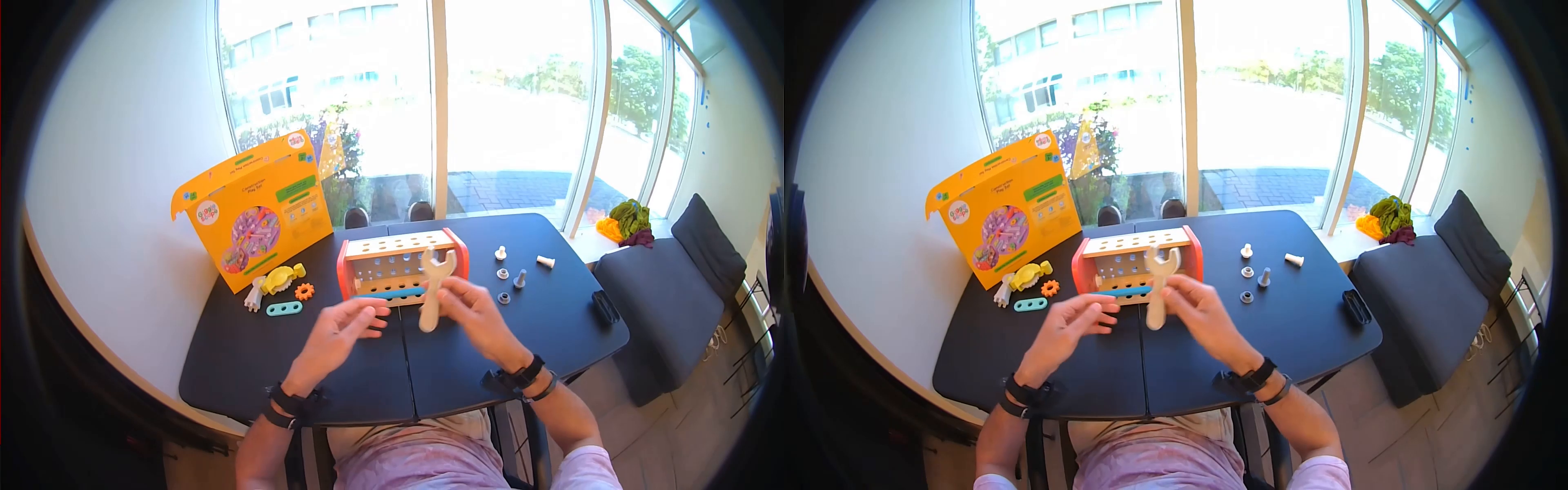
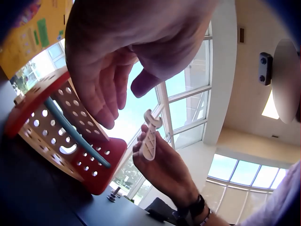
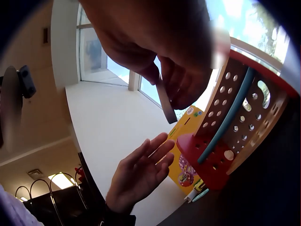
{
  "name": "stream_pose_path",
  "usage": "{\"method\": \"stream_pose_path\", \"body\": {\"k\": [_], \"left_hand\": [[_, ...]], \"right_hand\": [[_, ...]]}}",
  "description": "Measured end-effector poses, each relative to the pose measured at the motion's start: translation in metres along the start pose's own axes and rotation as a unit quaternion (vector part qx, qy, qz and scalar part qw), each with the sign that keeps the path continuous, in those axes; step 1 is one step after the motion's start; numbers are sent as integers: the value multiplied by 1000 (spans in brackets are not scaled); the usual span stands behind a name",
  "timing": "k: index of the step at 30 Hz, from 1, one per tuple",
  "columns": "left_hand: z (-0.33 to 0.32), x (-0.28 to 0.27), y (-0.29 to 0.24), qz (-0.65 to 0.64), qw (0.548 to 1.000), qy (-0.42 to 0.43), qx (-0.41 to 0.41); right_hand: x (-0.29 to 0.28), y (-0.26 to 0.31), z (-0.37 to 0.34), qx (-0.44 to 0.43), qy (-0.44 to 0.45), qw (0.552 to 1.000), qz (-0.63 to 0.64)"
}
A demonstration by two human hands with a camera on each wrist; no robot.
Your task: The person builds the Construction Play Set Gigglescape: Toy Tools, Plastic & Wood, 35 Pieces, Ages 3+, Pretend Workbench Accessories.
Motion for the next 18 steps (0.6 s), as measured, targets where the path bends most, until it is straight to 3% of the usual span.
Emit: {"method": "stream_pose_path", "body": {"k": [3,7,13,16,18], "left_hand": [[-7,22,2,-75,995,50,-36],[-14,29,9,-89,991,82,-53],[-19,18,19,-132,981,104,-98],[-21,17,20,-184,970,113,-115],[-24,17,21,-224,962,108,-117]], "right_hand": [[26,-7,-5,34,49,997,51],[29,-15,-6,49,17,997,49],[25,-24,-3,0,14,996,-83],[23,-19,-7,52,53,995,-59],[18,-12,-9,24,26,989,-145]]}}
Point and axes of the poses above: each hand's wrist, its own z-axis towards the middle knuckle, its own x-axis out of the palm, y = z × x, the point moved 2 cm from there along z, towards the middle knuckle, and after that the axes turned 15 degrees about x, right-handed, at the moved point
